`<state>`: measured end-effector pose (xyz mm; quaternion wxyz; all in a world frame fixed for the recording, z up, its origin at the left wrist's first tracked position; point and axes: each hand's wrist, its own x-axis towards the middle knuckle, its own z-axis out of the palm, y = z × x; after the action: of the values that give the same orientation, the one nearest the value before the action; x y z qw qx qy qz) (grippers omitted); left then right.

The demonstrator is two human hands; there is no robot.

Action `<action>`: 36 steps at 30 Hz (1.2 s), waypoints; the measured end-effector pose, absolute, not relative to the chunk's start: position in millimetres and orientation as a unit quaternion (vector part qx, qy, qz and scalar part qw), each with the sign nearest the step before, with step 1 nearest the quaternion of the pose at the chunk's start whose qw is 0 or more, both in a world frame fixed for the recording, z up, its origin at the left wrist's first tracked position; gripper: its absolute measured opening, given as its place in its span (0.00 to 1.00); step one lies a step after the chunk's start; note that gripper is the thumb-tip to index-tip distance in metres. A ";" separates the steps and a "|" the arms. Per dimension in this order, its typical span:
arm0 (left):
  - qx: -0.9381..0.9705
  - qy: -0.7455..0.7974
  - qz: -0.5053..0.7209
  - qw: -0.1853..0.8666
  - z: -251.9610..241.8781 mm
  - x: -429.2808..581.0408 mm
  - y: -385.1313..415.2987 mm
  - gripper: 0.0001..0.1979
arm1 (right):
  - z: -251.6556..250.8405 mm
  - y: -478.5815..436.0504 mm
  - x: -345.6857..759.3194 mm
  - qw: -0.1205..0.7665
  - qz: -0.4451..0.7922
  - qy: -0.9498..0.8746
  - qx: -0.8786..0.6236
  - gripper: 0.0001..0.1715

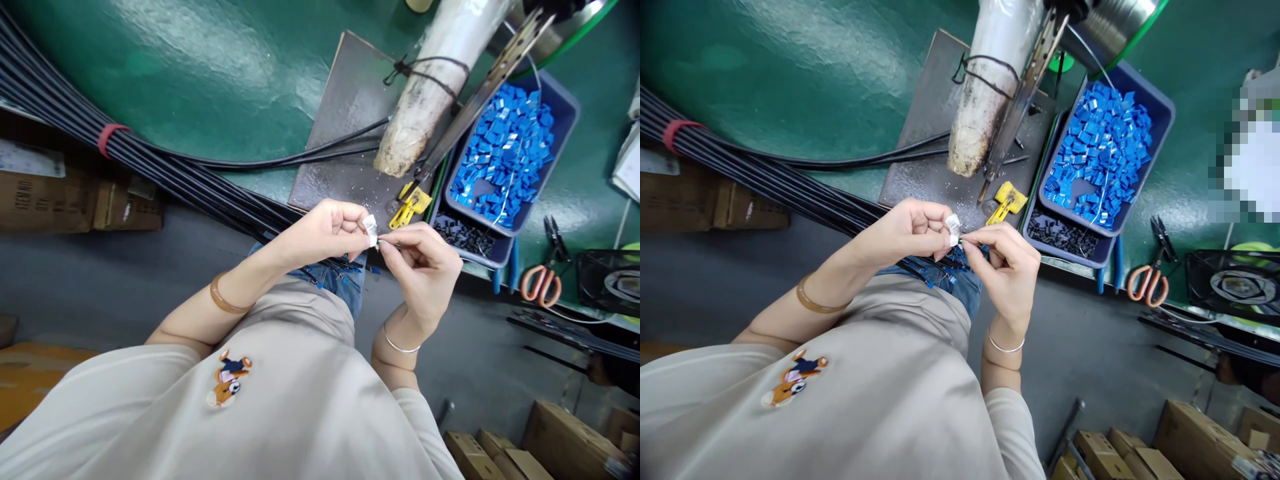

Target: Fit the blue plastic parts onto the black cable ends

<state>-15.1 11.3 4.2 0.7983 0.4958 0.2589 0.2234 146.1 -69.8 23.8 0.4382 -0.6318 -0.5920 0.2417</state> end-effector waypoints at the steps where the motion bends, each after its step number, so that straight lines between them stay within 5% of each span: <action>1: 0.497 0.259 0.219 0.799 4.4 -15.3 11.4 0.05 | 24.5 -70.0 145.9 0.434 0.237 -0.596 -0.632 0.01; 17: 0.483 0.246 0.204 0.815 2.2 -19.0 13.3 0.11 | 11.4 -65.9 150.6 0.448 0.419 -0.510 -0.604 0.10; 21: 0.470 0.263 0.244 0.806 4.4 -15.1 9.1 0.09 | 11.5 -68.9 148.3 0.476 0.359 -0.504 -0.624 0.09; 28: 0.472 0.311 0.312 0.764 8.2 -8.0 1.7 0.06 | 21.8 -74.2 141.6 0.655 0.116 -0.464 -0.585 0.09; 36: 0.525 0.294 0.272 0.751 12.3 -14.5 8.6 0.07 | 51.6 -108.6 137.8 0.473 0.265 -0.562 -0.625 0.04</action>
<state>-14.5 8.6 12.3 0.7513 0.5246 0.2941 0.2716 137.8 -108.6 51.6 0.4726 -0.6253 -0.5617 0.2649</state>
